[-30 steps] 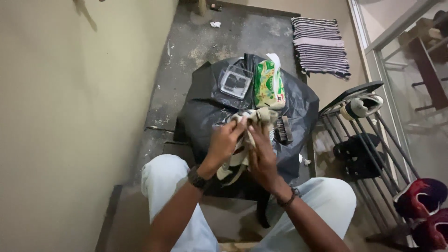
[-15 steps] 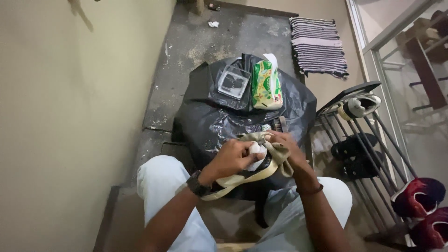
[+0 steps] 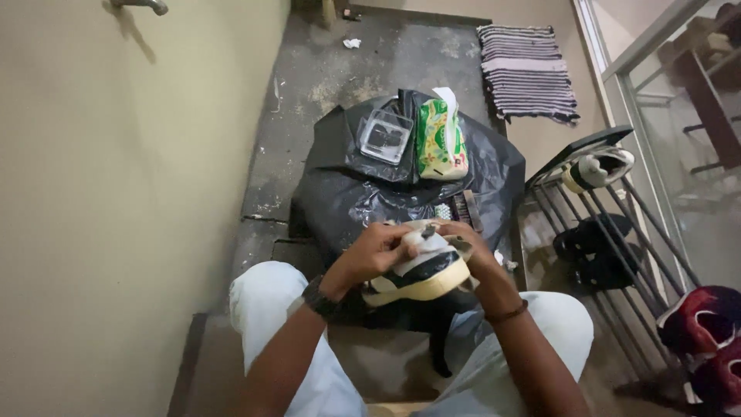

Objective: Cleaning a sneaker by scrubbing the soles and sides with a brush and wiping with a cloth.

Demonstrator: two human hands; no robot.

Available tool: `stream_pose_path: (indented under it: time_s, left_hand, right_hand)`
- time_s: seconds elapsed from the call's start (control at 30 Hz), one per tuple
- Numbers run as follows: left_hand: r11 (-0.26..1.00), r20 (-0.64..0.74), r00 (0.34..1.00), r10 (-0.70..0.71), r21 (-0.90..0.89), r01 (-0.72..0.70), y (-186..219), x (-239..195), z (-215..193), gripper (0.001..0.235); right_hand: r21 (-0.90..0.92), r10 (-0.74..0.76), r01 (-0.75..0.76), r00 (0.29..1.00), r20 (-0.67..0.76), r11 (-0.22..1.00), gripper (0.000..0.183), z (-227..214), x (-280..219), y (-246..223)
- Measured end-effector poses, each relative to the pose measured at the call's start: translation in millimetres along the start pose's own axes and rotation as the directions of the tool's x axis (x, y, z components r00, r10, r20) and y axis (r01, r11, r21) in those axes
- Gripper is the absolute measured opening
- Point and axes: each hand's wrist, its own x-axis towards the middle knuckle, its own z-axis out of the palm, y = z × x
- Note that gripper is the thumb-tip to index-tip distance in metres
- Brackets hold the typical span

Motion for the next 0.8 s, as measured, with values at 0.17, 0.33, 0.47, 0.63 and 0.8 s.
stream_pose_path:
  time_s: [0.17, 0.33, 0.47, 0.63, 0.8]
  left_hand:
    - [0.999, -0.020, 0.999, 0.032, 0.042, -0.032, -13.1, -3.0, -1.9, 0.038]
    - [0.999, -0.026, 0.999, 0.021, 0.048, -0.020, -13.5, -6.0, -0.1, 0.045]
    - [0.965, -0.020, 1.000, 0.020, 0.261, -0.014, -18.1, -10.0, 3.2, 0.043]
    - [0.969, -0.052, 0.998, 0.033, 0.248, -0.019, -14.0, -10.3, 0.7, 0.044]
    - [0.934, -0.044, 0.977, 0.208, 0.306, -0.185, 17.2, -17.2, -14.0, 0.028]
  right_hand:
    - [0.009, -0.185, 0.185, 0.983, 0.002, 0.983, 0.037, 30.3, -62.1, -47.1]
    - [-0.171, -0.198, 0.182, 0.977, -0.083, 0.968, 0.040, 84.0, -142.5, -107.5]
    - [-0.375, -0.363, 0.329, 0.932, -0.022, 0.867, 0.035, 80.6, -149.2, -101.3]
    - [-0.446, -0.462, 0.418, 0.887, 0.010, 0.792, 0.034, 83.0, -150.3, -99.7]
    - [-0.358, -0.479, 0.365, 0.820, -0.313, 0.859, 0.040, 77.5, -154.9, -114.7]
